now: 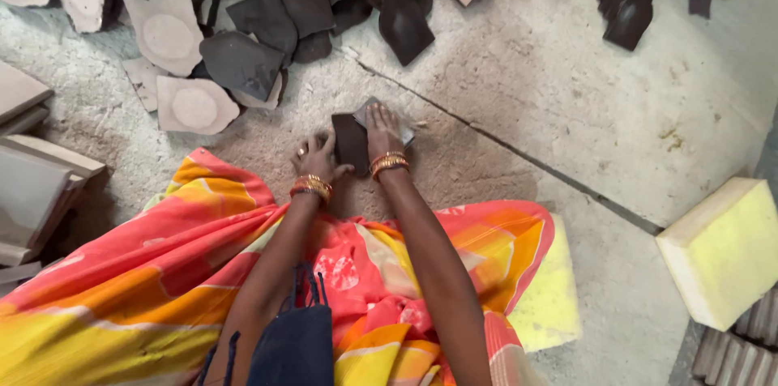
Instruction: The person sits on the floor and smooths the edges of clay tiles one at a time, rubbing each tile with a small abrasive stone and setting finished tiles onto a pile beside them.
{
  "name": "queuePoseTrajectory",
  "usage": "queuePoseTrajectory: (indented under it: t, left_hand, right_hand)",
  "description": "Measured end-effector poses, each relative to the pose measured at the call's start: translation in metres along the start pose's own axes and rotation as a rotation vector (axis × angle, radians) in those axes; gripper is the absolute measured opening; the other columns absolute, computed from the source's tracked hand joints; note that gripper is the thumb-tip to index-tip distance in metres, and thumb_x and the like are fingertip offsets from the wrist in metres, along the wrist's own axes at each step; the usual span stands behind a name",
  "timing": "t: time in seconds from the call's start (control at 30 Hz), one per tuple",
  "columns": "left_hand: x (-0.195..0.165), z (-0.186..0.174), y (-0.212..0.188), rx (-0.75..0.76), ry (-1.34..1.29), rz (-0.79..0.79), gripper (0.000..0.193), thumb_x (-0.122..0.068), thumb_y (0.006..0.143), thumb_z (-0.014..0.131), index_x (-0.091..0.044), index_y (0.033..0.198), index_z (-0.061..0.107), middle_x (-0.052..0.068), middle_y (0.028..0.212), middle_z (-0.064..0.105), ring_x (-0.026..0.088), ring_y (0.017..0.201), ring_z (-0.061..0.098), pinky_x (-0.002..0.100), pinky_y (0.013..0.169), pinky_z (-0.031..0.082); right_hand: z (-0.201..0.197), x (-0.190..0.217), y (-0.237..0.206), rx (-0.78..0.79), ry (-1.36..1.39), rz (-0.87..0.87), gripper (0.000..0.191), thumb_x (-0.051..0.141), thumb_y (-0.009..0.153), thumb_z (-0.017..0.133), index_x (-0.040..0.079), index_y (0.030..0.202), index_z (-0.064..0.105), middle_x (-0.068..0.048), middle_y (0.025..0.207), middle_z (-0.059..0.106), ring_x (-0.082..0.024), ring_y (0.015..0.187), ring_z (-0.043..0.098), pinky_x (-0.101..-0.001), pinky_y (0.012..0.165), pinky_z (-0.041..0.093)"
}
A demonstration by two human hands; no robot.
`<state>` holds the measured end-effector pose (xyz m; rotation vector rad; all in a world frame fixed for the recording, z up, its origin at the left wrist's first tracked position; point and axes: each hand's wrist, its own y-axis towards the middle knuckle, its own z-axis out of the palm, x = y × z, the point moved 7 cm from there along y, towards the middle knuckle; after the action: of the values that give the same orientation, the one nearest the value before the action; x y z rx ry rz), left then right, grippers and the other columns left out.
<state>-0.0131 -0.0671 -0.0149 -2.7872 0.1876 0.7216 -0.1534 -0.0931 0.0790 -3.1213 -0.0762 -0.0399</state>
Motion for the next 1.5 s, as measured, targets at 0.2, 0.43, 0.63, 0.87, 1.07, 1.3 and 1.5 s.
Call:
queuePoseTrajectory:
  t: [0.2, 0.43, 0.63, 0.87, 1.07, 1.3, 1.5]
  left_hand:
    - [0.012, 0.020, 0.013, 0.077, -0.072, -0.097, 0.083, -0.044, 0.071, 0.087, -0.044, 0.146, 0.052, 0.000, 0.147, 0.047, 0.030, 0.138, 0.042, 0.061, 0.105, 0.028]
    - [-0.001, 0.006, 0.031, 0.177, -0.097, -0.187, 0.082, -0.042, 0.073, 0.087, -0.049, 0.145, 0.050, 0.000, 0.146, 0.045, 0.031, 0.134, 0.045, 0.058, 0.108, 0.026]
    - [-0.005, -0.002, 0.015, 0.128, -0.125, -0.177, 0.088, -0.035, 0.072, 0.087, -0.049, 0.149, 0.046, 0.002, 0.143, 0.046, 0.030, 0.137, 0.044, 0.058, 0.105, 0.027]
    - [-0.001, 0.017, 0.045, 0.180, -0.029, -0.226, 0.088, -0.032, 0.077, 0.085, -0.052, 0.149, 0.039, 0.011, 0.153, 0.036, 0.040, 0.136, 0.040, 0.069, 0.101, 0.026]
    - [-0.002, 0.015, 0.044, 0.252, -0.018, -0.256, 0.091, -0.035, 0.077, 0.085, -0.055, 0.152, 0.036, 0.007, 0.151, 0.039, 0.036, 0.140, 0.042, 0.061, 0.104, 0.031]
    - [-0.002, 0.004, 0.035, 0.351, -0.014, -0.253, 0.108, -0.039, 0.073, 0.089, -0.052, 0.157, 0.023, 0.008, 0.157, 0.032, 0.038, 0.142, 0.041, 0.067, 0.107, 0.028]
    - [-0.008, 0.019, 0.041, 0.313, 0.023, -0.220, 0.106, -0.037, 0.075, 0.089, -0.053, 0.157, 0.025, 0.011, 0.160, 0.029, 0.042, 0.143, 0.040, 0.069, 0.107, 0.028]
  right_hand:
    - [0.042, 0.018, -0.108, 0.009, 0.164, -0.002, 0.070, -0.004, 0.091, 0.048, 0.002, 0.158, 0.031, -0.016, 0.164, 0.033, -0.034, 0.152, 0.031, -0.0485, 0.124, 0.028]
    - [0.026, -0.014, -0.022, 0.156, -0.200, 0.065, 0.090, -0.018, 0.082, 0.050, 0.013, 0.162, 0.024, -0.006, 0.169, 0.024, -0.022, 0.155, 0.026, -0.0377, 0.126, 0.022]
    - [0.017, -0.007, -0.050, 0.092, -0.132, -0.007, 0.084, -0.009, 0.086, 0.053, 0.004, 0.163, 0.022, -0.013, 0.169, 0.024, -0.028, 0.154, 0.029, -0.0419, 0.128, 0.024]
    - [0.042, 0.012, -0.094, -0.060, 0.133, 0.059, 0.068, -0.004, 0.093, 0.048, 0.004, 0.159, 0.033, -0.014, 0.164, 0.037, -0.033, 0.151, 0.036, -0.0475, 0.126, 0.028]
    - [0.023, -0.030, -0.021, 0.028, 0.184, 0.120, 0.082, -0.019, 0.084, 0.046, 0.010, 0.160, 0.034, -0.011, 0.166, 0.036, -0.028, 0.153, 0.035, -0.0395, 0.128, 0.030]
    - [0.020, 0.005, -0.075, 0.111, -0.025, 0.048, 0.075, -0.005, 0.088, 0.053, 0.007, 0.159, 0.031, -0.012, 0.164, 0.034, -0.034, 0.149, 0.033, -0.0504, 0.123, 0.028]
    - [0.031, -0.003, -0.069, 0.024, 0.019, 0.158, 0.067, -0.003, 0.094, 0.044, 0.009, 0.159, 0.034, -0.009, 0.166, 0.034, -0.028, 0.153, 0.033, -0.0464, 0.126, 0.027]
